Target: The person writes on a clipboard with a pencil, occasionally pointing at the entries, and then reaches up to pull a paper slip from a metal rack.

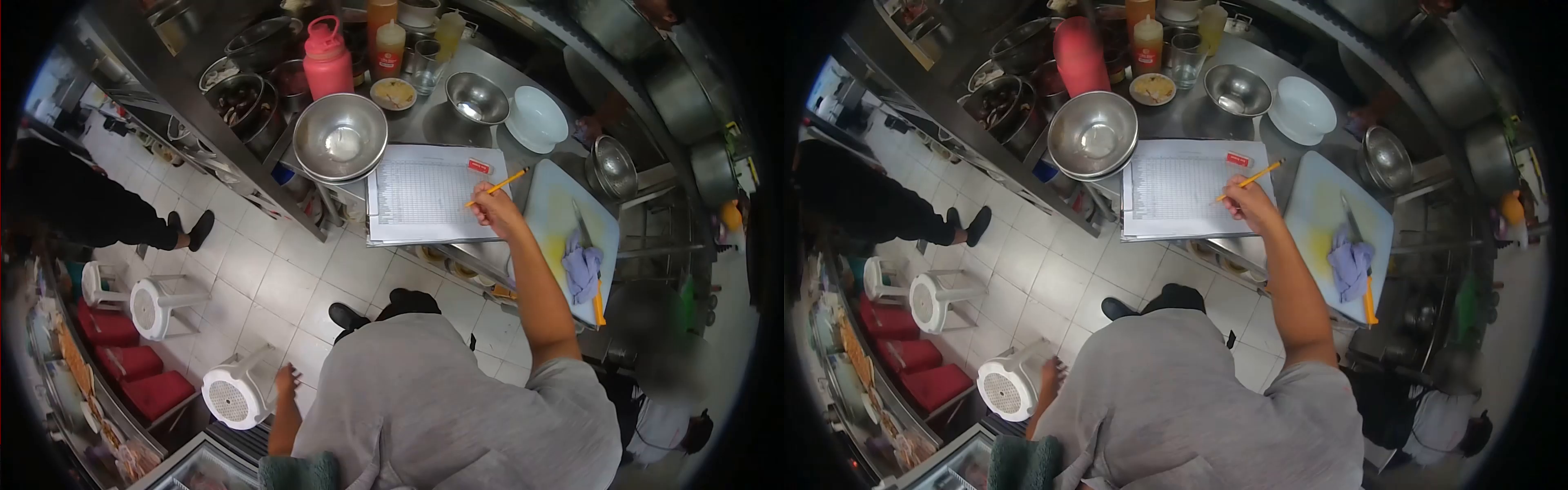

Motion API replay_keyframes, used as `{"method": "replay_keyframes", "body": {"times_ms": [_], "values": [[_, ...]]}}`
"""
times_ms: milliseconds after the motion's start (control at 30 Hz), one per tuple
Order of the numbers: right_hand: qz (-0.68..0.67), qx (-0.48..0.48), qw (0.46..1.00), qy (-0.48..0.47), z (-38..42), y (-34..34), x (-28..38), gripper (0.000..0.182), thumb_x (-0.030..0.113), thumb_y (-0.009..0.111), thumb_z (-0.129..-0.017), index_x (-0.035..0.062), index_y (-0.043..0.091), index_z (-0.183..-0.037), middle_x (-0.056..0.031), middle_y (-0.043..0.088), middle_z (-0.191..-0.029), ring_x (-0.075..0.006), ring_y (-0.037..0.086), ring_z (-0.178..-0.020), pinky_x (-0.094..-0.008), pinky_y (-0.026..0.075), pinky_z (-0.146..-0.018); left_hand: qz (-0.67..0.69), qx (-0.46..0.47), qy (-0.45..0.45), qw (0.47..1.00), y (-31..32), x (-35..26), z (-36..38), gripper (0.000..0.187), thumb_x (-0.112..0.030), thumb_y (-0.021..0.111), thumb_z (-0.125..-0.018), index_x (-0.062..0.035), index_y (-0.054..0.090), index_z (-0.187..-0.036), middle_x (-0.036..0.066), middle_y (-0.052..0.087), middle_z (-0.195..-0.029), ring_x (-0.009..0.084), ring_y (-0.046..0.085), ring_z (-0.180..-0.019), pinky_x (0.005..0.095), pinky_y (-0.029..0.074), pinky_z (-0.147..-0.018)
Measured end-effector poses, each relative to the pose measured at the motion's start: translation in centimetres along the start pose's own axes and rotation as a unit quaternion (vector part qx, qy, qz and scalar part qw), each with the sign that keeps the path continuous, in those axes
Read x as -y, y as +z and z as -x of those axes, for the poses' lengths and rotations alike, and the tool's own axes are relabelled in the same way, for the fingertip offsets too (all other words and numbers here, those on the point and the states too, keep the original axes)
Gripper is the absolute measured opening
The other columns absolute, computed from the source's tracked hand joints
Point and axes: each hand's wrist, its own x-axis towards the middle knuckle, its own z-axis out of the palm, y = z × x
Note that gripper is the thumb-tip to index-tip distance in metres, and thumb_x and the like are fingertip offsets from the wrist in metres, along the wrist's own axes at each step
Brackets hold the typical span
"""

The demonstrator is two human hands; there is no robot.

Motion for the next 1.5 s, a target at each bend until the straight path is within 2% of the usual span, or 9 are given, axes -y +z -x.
{"method": "replay_keyframes", "body": {"times_ms": [67,133,233,333,500,633,733,1133,1500], "values": [[-0.108,-0.017,0.993,-0.054,0.4,2.5,-0.7,0.010,0.017,0.055,-0.087,0.0091,0.051,-0.092,-0.0011,0.054,-0.067,-0.0086,0.046,-0.052,-0.0232,0.034,-0.045,-0.005,-0.022,-0.022,1.000,-3.1,-6.7,-2.8,0.038,-0.041,0.054,-0.087,-0.0067,0.052,-0.103,0.009,0.057,-0.092,0.0215,0.062,-0.075,0.0281,0.042,-0.046],[-0.180,-0.038,0.979,-0.091,0.8,5.3,-1.2,0.013,0.015,0.054,-0.090,0.0068,0.053,-0.100,-0.0054,0.062,-0.079,-0.0094,0.055,-0.064,-0.0230,0.043,-0.056,0.015,-0.044,0.012,0.999,-5.6,-11.9,-5.4,0.038,-0.042,0.054,-0.086,-0.0086,0.053,-0.103,0.007,0.058,-0.092,0.0202,0.061,-0.077,0.0310,0.044,-0.052],[-0.179,-0.067,0.973,-0.128,0.0,8.7,-2.5,0.017,0.015,0.053,-0.091,0.0054,0.054,-0.105,-0.0075,0.065,-0.088,-0.0110,0.059,-0.070,-0.0245,0.048,-0.063,0.035,-0.063,0.055,0.996,-6.2,-20.5,-5.4,0.039,-0.043,0.052,-0.088,-0.0095,0.052,-0.108,0.005,0.059,-0.105,0.0200,0.060,-0.091,0.0362,0.044,-0.070],[-0.081,-0.083,0.984,-0.135,-0.9,9.8,-4.5,0.015,0.013,0.052,-0.091,0.0040,0.055,-0.102,-0.0086,0.064,-0.087,-0.0122,0.059,-0.072,-0.0255,0.049,-0.066,0.024,-0.051,0.085,0.995,-4.4,-24.7,-5.0,0.042,-0.043,0.049,-0.089,-0.0091,0.052,-0.114,0.006,0.058,-0.110,0.0189,0.060,-0.091,0.0354,0.044,-0.070],[-0.027,-0.119,0.981,-0.150,-1.0,11.8,-7.0,0.010,0.009,0.057,-0.086,0.0025,0.054,-0.094,-0.0072,0.064,-0.083,-0.0112,0.059,-0.070,-0.0242,0.050,-0.060,-0.049,0.015,0.060,0.997,0.1,-22.5,-4.1,0.044,-0.041,0.049,-0.089,-0.0082,0.051,-0.119,0.006,0.058,-0.110,0.0183,0.061,-0.091,0.0360,0.044,-0.071],[0.050,-0.181,0.974,-0.125,-0.3,12.5,-7.7,0.013,0.012,0.063,-0.083,0.0025,0.055,-0.082,-0.0021,0.058,-0.070,-0.0070,0.050,-0.061,-0.0221,0.042,-0.055,-0.133,0.016,-0.020,0.991,1.5,-17.3,-3.0,0.038,-0.036,0.051,-0.090,-0.0056,0.056,-0.113,0.006,0.061,-0.101,0.0184,0.064,-0.081,0.0313,0.045,-0.059],[0.098,-0.209,0.955,-0.187,-0.7,12.8,-8.7,0.017,0.013,0.065,-0.081,0.0021,0.054,-0.074,-0.0002,0.054,-0.064,-0.0063,0.045,-0.058,-0.0225,0.039,-0.053,-0.188,0.032,-0.007,0.982,0.5,-15.5,-2.0,0.037,-0.034,0.051,-0.090,-0.0042,0.058,-0.109,0.007,0.062,-0.098,0.0176,0.064,-0.078,0.0305,0.044,-0.052],[0.134,-0.230,0.946,-0.187,-1.1,13.0,-9.7,0.019,0.010,0.066,-0.080,0.0020,0.052,-0.070,-0.0027,0.054,-0.059,-0.0077,0.047,-0.054,-0.0243,0.042,-0.053,-0.132,0.017,0.028,0.991,2.9,-21.3,-2.0,0.038,-0.034,0.051,-0.090,-0.0051,0.057,-0.113,0.006,0.062,-0.101,0.0170,0.064,-0.082,0.0306,0.044,-0.060],[0.158,-0.220,0.936,-0.223,-0.7,13.4,-8.7,0.017,0.008,0.065,-0.080,0.0021,0.053,-0.070,-0.0031,0.054,-0.058,-0.0084,0.048,-0.053,-0.0244,0.042,-0.052,-0.166,0.031,-0.007,0.986,2.4,-19.0,-2.1,0.037,-0.033,0.051,-0.090,-0.0051,0.057,-0.114,0.006,0.062,-0.101,0.0175,0.065,-0.083,0.0283,0.044,-0.058]]}}
